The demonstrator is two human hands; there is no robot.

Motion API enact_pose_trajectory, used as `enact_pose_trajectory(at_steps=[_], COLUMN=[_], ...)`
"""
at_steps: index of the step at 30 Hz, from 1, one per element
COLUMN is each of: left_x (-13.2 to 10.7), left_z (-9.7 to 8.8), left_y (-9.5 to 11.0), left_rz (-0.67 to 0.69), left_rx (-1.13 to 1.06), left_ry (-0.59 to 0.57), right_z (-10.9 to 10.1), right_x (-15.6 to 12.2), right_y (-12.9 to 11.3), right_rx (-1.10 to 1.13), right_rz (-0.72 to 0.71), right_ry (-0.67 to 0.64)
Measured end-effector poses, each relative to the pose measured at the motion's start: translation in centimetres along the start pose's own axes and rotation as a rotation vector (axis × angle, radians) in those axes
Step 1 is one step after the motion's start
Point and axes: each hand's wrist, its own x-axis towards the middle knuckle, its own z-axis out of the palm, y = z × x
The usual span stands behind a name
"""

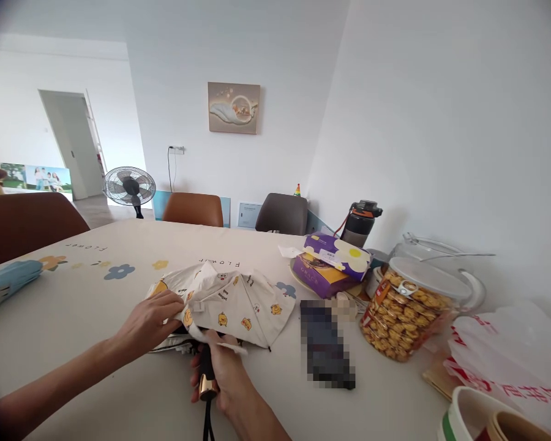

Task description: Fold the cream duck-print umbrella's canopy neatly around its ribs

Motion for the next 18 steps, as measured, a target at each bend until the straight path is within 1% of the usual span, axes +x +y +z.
enact_pose_trajectory(at_steps=[2,4,7,10,14,16,18], left_x=[-0.7,-1.0,-1.0,-0.8,-0.4,-0.3,-0.2], left_z=[0.3,0.2,-0.1,-0.1,0.2,0.3,0.3], left_y=[-0.1,0.1,0.9,1.9,2.3,2.3,2.4], left_rz=[-0.037,-0.039,-0.007,-0.031,-0.081,-0.107,-0.102], left_rx=[0.031,0.039,-0.016,-0.147,-0.26,-0.291,-0.327], left_ry=[0.026,0.035,0.001,-0.031,-0.118,-0.137,-0.145], right_z=[0.1,0.1,0.1,0.1,0.2,0.2,0.2], right_x=[-0.1,-0.2,-0.4,-0.5,-0.5,-0.4,-0.4], right_y=[-0.1,-0.1,-0.1,-0.1,-0.3,-0.5,-0.7], right_rx=[-0.004,-0.006,-0.01,-0.018,0.003,0.002,0.005], right_rz=[0.012,0.017,-0.019,-0.045,-0.001,0.036,0.064], right_ry=[0.009,0.01,-0.003,-0.024,-0.024,-0.018,-0.02])
